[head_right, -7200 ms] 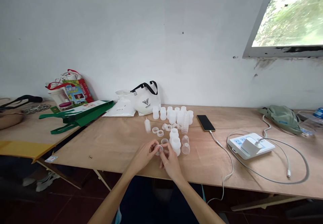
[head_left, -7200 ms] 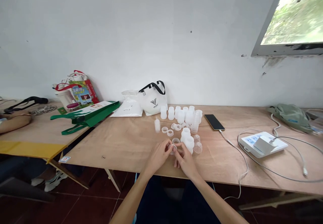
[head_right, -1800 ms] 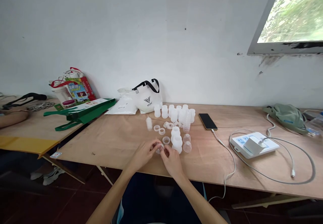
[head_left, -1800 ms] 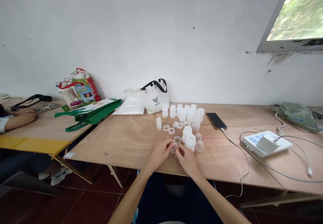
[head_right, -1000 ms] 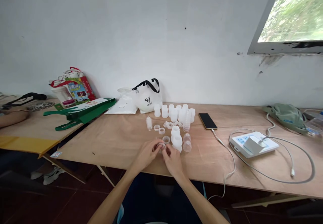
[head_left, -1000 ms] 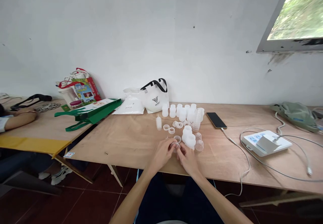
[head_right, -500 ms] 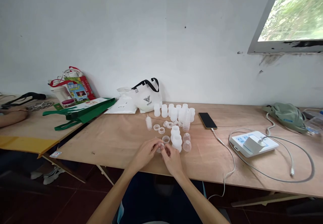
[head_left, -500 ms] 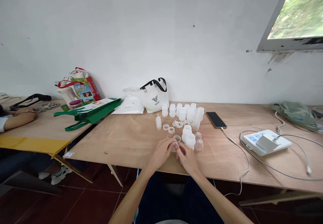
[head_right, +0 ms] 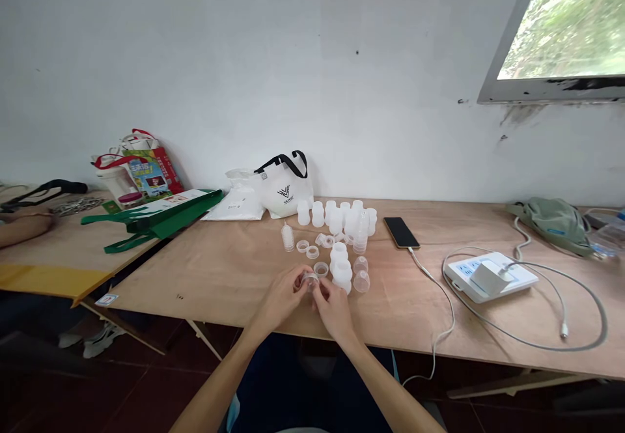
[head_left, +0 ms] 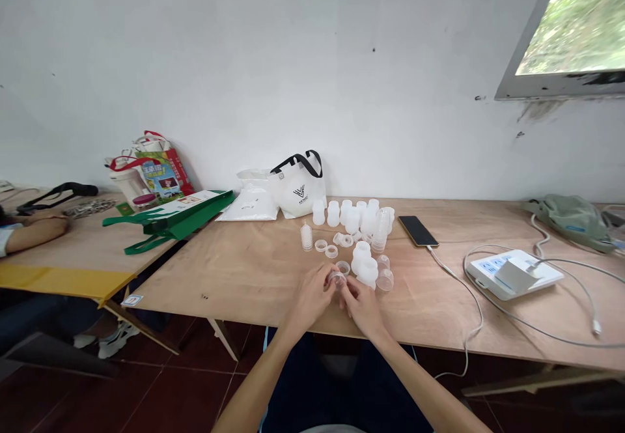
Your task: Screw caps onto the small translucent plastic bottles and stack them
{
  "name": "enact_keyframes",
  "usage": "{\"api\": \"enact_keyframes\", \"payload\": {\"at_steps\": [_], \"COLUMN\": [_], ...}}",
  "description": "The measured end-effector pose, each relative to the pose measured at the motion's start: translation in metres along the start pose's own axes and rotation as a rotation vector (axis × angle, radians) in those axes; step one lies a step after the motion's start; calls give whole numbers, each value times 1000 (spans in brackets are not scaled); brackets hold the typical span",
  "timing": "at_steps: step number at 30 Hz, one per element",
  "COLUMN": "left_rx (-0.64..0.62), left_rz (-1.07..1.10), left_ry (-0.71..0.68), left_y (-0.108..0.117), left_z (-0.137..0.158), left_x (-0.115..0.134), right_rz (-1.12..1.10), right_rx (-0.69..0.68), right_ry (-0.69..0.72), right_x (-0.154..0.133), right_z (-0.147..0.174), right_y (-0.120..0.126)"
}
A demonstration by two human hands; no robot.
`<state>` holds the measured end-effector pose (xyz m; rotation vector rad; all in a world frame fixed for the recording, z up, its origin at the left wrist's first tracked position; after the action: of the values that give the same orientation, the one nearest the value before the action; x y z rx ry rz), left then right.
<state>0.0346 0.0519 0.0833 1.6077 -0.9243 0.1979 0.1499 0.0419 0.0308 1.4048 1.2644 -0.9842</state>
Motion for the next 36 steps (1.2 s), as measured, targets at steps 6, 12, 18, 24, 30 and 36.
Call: {"api": "enact_keyframes", "payload": {"at_steps": [6, 12, 18, 24, 30, 36], "left_rx": [-26, -63, -52, -114, -152, -129], "left_rz": [-6, -27, -48, -23, -11, -50], "left_ry": [-45, -25, -6, 39, 21, 11], "left_y": [3, 4, 4, 5, 1, 2], "left_z": [1, 1, 1, 5, 5, 2], "left_x": [2, 1, 1, 2, 4, 1], "right_rz": [-10, 1, 17, -30, -37, -14], "right_rx": [-40, -32, -12, -2, -34, -55], "right_ry": [-2, -12, 19, 5, 14, 14], "right_x": [2, 5, 3, 3, 2, -1], "right_z": [0, 2, 1, 1, 2, 3], "right_y": [-3, -3, -2, -1, -4, -5]}}
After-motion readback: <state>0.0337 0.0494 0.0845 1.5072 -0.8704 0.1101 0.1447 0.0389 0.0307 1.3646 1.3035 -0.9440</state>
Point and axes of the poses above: each hand's wrist, its own z-axis away from the middle knuckle, its own y-axis out of the back of the hand, x = y × z, the point moved 9 cm from there along -z, towards the middle knuckle, and after that the axes turned 7 degrees about -z, right-handed, at the moved point
